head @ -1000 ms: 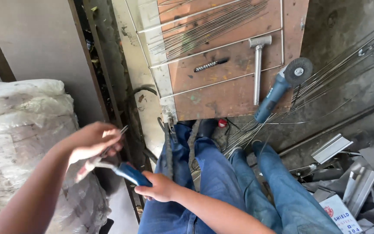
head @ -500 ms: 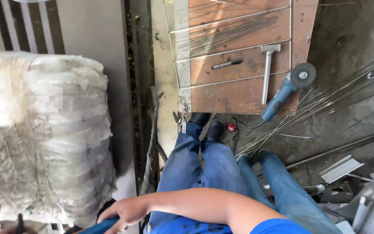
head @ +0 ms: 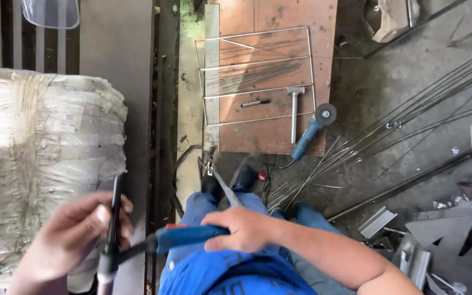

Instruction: Measuring and cutting metal rods to length using an angle grinder in a workshop.

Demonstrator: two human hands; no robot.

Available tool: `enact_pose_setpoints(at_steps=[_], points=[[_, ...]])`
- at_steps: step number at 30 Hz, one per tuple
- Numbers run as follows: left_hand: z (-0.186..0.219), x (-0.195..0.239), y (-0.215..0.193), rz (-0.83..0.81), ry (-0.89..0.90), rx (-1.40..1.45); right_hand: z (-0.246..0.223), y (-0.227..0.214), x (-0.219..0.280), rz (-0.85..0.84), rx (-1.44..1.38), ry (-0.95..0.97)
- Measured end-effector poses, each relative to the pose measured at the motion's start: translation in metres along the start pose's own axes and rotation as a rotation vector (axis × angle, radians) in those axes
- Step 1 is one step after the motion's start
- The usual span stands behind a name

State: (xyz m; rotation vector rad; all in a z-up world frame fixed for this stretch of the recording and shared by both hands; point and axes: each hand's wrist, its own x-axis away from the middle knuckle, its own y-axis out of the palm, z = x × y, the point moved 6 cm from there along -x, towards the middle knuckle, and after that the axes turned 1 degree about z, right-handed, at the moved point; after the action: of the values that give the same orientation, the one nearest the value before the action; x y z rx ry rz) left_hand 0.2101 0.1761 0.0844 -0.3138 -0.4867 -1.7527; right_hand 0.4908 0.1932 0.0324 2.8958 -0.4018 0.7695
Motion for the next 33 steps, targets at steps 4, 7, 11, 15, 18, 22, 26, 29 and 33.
enact_pose_setpoints(at_steps=[4,7,11,15,18,22,26,29,33], points=[[-0.011,-0.044,-0.009,0.224,-0.11,-0.243,-0.027,-0.001,0.006,0.252,-0.18,-0.239],[-0.092,-0.097,0.019,-0.016,-0.038,-0.251,-0.048,-0.003,0.007,0.462,-0.734,-0.629],[-0.204,-0.115,0.071,-0.297,0.098,-0.276,-0.082,-0.019,0.034,0.489,-1.148,-0.854],[-0.284,-0.092,0.084,-0.532,-0.202,-0.458,-0.087,-0.043,0.06,0.63,-1.138,-0.93],[-0.257,-0.083,0.07,-0.473,-0.22,-0.453,-0.081,-0.061,0.097,0.887,-0.923,-0.677],[-0.227,-0.079,0.127,-0.762,-0.145,-0.504,-0.101,-0.054,0.145,0.934,-0.844,-0.524],[-0.238,-0.103,0.187,-1.036,0.019,-0.729,-0.099,-0.033,0.185,0.96,-0.469,-0.19],[-0.193,-0.131,0.152,-0.746,-0.036,-0.683,-0.062,-0.013,0.196,0.891,-0.394,0.035],[-0.108,-0.149,0.066,-0.462,-0.282,-0.006,0.004,0.015,0.173,0.692,-0.449,0.376]])
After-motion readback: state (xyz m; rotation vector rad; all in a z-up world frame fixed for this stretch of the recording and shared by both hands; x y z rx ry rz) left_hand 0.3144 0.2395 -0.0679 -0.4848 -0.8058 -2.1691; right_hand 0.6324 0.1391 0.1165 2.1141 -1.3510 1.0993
